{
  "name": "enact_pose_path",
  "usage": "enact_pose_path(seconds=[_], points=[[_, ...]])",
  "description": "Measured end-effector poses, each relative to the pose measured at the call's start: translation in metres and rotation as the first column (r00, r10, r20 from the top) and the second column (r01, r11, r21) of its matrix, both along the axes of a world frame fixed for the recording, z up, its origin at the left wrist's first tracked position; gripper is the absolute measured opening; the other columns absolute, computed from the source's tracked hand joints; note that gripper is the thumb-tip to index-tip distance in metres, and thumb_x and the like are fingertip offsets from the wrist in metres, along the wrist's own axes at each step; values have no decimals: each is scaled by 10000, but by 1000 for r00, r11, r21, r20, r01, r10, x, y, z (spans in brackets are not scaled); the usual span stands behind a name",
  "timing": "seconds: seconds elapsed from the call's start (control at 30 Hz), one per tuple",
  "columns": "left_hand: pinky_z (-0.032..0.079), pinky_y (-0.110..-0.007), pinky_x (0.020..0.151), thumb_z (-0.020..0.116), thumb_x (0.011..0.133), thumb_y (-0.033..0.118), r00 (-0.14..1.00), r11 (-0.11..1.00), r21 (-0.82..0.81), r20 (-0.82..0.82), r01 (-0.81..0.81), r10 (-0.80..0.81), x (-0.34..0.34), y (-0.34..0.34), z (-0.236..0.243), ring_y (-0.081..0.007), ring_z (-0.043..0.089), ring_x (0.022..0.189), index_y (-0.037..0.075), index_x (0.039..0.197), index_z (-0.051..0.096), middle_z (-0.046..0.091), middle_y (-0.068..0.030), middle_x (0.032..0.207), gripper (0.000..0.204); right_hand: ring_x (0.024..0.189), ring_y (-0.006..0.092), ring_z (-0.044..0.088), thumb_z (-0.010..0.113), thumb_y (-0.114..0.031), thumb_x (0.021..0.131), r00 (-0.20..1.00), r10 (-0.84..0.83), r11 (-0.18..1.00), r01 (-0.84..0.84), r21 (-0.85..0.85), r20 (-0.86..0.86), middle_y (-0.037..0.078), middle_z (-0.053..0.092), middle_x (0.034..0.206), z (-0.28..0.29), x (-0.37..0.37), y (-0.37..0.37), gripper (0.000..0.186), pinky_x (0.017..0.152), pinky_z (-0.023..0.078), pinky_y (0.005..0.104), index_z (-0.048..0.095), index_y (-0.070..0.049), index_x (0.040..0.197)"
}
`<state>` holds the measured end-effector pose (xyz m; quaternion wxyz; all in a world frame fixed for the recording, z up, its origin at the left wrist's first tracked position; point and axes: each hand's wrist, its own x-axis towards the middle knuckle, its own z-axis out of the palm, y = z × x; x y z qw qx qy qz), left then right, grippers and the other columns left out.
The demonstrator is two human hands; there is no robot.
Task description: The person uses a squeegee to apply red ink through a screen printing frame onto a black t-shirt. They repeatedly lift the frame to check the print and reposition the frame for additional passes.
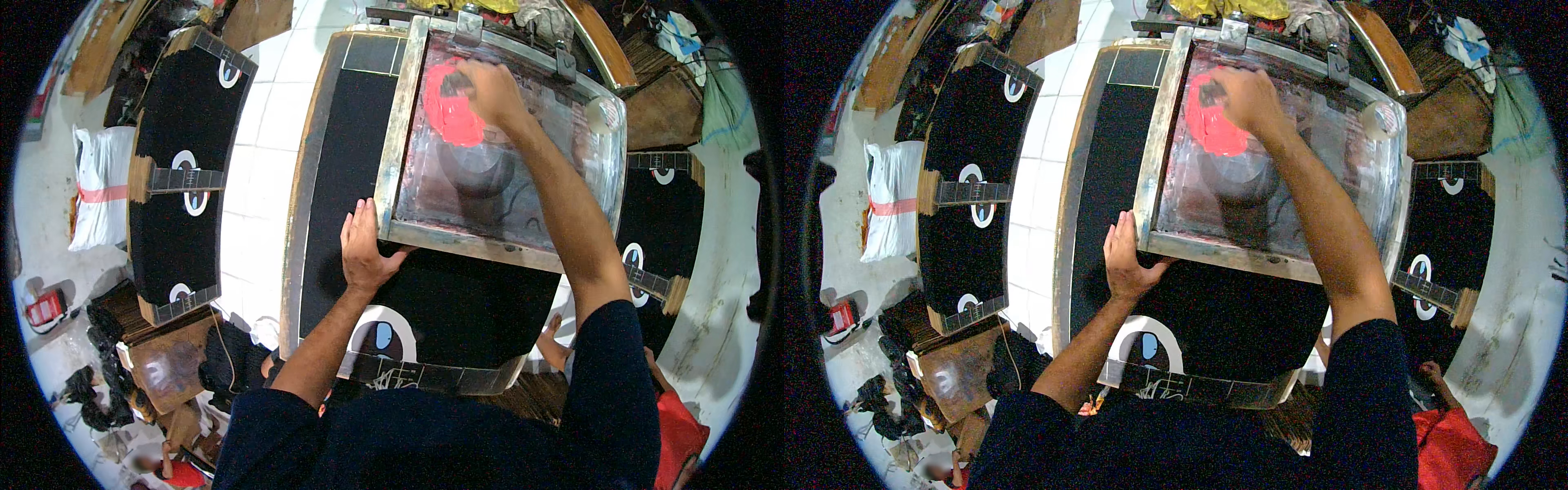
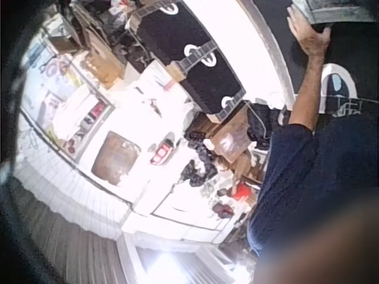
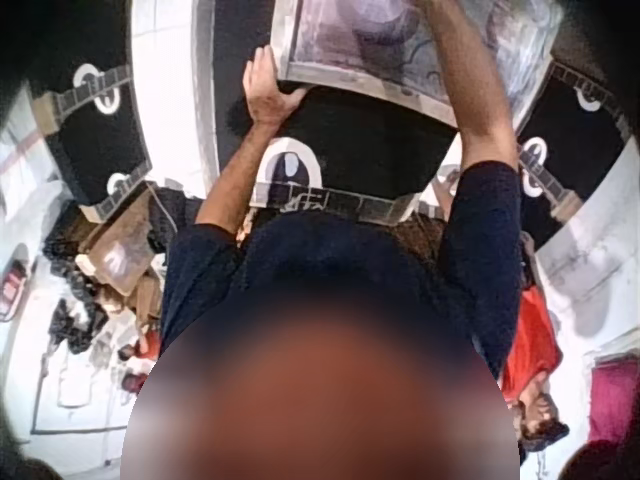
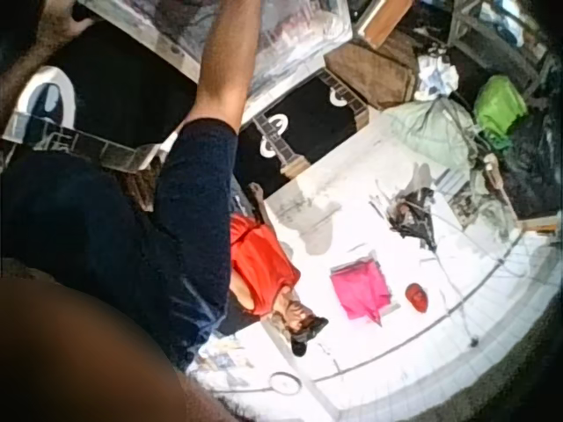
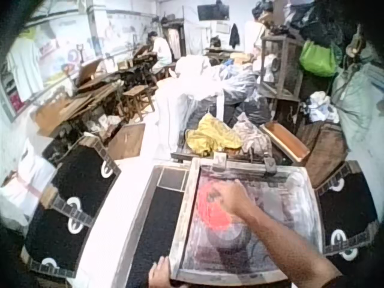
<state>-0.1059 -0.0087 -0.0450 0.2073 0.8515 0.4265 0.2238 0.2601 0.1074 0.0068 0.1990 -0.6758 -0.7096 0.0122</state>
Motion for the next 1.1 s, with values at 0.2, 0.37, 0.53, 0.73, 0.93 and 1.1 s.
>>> enact_pose_path(seconds=[0.2,0.37,0.53,0.73,0.93,1.1], points=[[319,-553,1199,943,691,446,1000,1000,-17,6,-8,9,-3,-3,0,-381,446,1458,-93,1513,381,500,-289,1498,1132,1048,364,665,630,-63,823,995,-90,989,83,122,49,125,686,1088,-16,-10,16,277,823,484,530,648,-111,1095],[259,-558,1241,929,708,440,998,1000,9,54,19,-20,-3,-3,-4,-417,356,1505,-82,1550,307,421,-297,1555,1169,1047,342,659,637,-53,816,977,-154,987,160,-29,147,103,668,1060,-11,-36,-63,281,834,488,518,648,-125,1087],[225,-566,1260,925,733,340,988,995,-101,155,24,-8,-1,0,-13,-438,306,1526,-73,1574,265,358,-306,1599,1146,1032,336,671,685,-72,812,978,-150,988,155,-18,146,96,668,1060,-6,-42,-75,272,844,504,506,666,-129,1078],[419,-461,1186,922,734,267,896,987,-133,443,86,-18,-6,-3,-22,-409,450,1451,-36,1568,324,452,-284,1550,1070,1055,352,699,769,-85,766,992,-124,990,123,-64,-12,128,723,1092,17,-17,-46,358,889,539,504,686,-103,1113],[469,-442,1146,920,736,230,913,994,-83,407,72,-32,-6,-4,-19,-420,473,1430,-20,1566,326,437,-293,1554,1051,1003,398,707,782,-65,774,994,-91,973,76,-219,-57,200,723,1028,23,-16,-54,377,841,556,469,676,-57,1135],[481,-438,1135,910,749,184,923,994,-81,382,72,-35,-6,-5,-14,-428,474,1426,-11,1572,317,433,-299,1554,1033,991,422,696,766,-62,792,999,-16,998,14,-65,-30,221,715,1043,10,10,9,335,824,556,470,670,-56,1113]])
